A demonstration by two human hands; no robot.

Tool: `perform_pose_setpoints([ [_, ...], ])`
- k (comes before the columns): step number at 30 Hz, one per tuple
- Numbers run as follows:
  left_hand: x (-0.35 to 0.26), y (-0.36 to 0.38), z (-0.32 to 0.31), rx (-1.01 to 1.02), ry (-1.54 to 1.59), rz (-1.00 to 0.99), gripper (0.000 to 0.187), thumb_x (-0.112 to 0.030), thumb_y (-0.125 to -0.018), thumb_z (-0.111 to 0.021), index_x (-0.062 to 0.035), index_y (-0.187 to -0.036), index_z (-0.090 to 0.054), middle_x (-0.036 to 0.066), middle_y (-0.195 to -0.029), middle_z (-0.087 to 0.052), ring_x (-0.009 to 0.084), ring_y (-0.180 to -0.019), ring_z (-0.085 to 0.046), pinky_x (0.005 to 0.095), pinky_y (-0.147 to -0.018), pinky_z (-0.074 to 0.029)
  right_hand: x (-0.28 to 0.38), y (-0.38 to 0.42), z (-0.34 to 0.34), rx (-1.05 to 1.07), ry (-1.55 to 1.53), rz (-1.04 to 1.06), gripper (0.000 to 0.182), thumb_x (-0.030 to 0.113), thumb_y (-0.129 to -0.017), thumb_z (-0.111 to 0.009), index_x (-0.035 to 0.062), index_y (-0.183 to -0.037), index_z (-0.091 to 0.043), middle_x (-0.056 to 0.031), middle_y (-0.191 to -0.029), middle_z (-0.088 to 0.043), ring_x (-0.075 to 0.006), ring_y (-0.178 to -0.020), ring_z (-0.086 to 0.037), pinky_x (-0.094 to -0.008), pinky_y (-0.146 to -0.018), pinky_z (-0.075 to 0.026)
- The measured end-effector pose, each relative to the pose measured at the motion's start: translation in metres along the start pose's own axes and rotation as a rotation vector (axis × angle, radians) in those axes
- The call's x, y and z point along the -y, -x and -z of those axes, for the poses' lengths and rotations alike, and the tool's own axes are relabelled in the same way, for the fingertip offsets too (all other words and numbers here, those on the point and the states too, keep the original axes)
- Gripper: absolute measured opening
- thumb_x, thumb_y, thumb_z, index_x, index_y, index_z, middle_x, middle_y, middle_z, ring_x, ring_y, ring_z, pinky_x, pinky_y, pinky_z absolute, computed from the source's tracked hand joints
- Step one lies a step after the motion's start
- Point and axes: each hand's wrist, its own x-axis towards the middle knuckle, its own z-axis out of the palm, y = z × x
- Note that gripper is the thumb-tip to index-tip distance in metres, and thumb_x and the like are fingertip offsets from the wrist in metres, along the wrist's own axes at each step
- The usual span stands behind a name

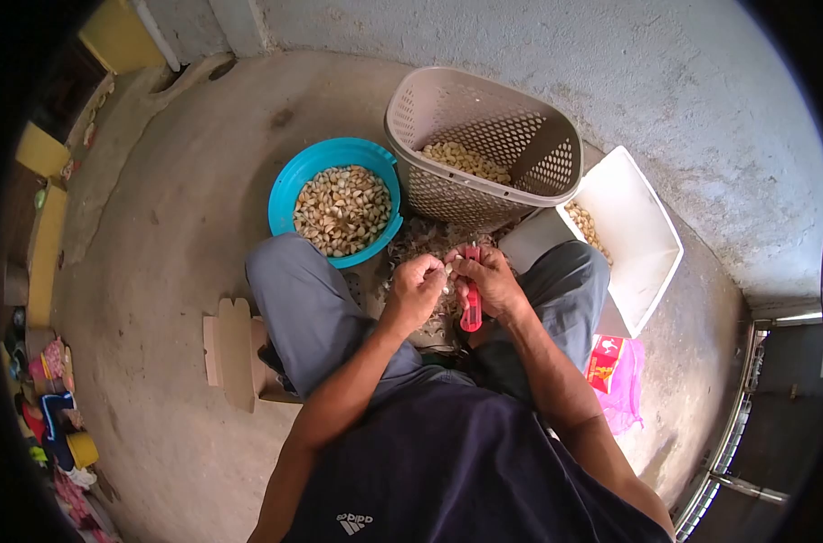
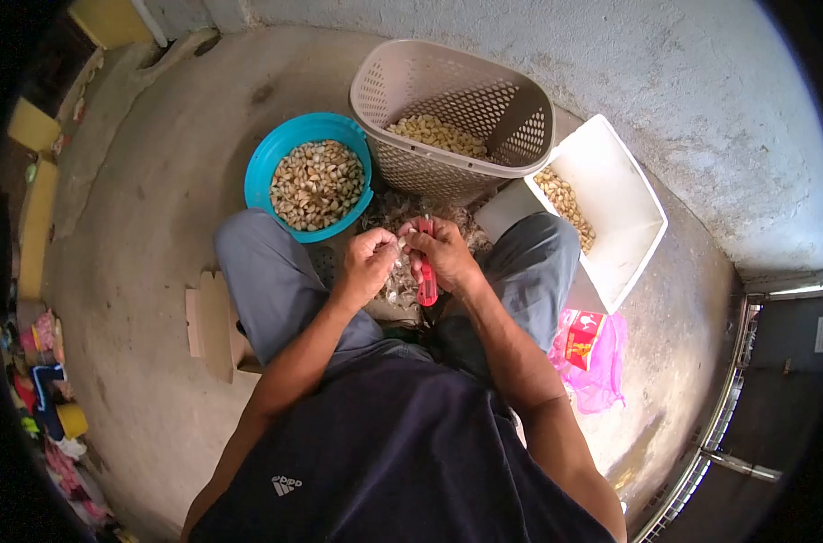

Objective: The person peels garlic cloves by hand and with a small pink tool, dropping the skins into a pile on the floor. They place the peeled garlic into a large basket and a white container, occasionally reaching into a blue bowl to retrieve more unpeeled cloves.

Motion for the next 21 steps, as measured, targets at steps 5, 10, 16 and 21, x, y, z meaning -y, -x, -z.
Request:
perform_pose_setpoints([
  [5, -0.005, -0.002, 0.005, 0.0, 0.147, 0.16, 0.016, -0.011, -0.096, -0.06, 0.0022, -0.089, -0.064, 0.001, -0.069, -0.058, 0.0076, -0.061, -0.052, 0.0277, -0.055, -0.044, -0.006, 0.0, -0.009, -0.126, 0.362, 0.219, 0.014, 0.01, -0.101, -0.06, -0.0005, -0.11, -0.063, -0.0027, -0.071, -0.062, -0.0099, -0.054, -0.057, -0.0249, -0.049, -0.046],
  [10, -0.005, -0.003, 0.004, -0.007, 0.156, 0.128, 0.017, -0.013, -0.097, -0.06, 0.0016, -0.089, -0.064, 0.0, -0.069, -0.058, 0.0069, -0.062, -0.052, 0.0263, -0.055, -0.043, 0.007, 0.009, -0.009, -0.06, 0.405, 0.1, 0.017, 0.014, -0.103, -0.061, -0.0003, -0.112, -0.064, -0.0025, -0.073, -0.063, -0.008, -0.059, -0.058, -0.0246, -0.051, -0.046],
  [16, -0.001, -0.002, 0.004, 0.044, 0.177, 0.139, 0.017, -0.014, -0.097, -0.061, 0.0012, -0.089, -0.065, 0.0, -0.07, -0.059, 0.0064, -0.065, -0.054, 0.025, -0.057, -0.044, 0.006, 0.006, -0.004, 0.045, 0.123, -0.003, 0.019, 0.018, -0.101, -0.065, -0.0002, -0.108, -0.065, -0.0031, -0.074, -0.063, -0.009, -0.054, -0.056, -0.0247, -0.047, -0.045],
  [21, -0.017, -0.002, 0.005, 0.057, 0.313, 0.23, 0.015, -0.014, -0.096, -0.063, -0.0001, -0.091, -0.067, 0.0, -0.071, -0.061, 0.0043, -0.057, -0.051, 0.0227, -0.05, -0.04, -0.009, -0.005, 0.005, 0.027, -0.209, -0.097, 0.017, 0.017, -0.1, -0.066, 0.0004, -0.104, -0.065, -0.0043, -0.076, -0.063, -0.0097, -0.05, -0.055, -0.0258, -0.042, -0.043],
])
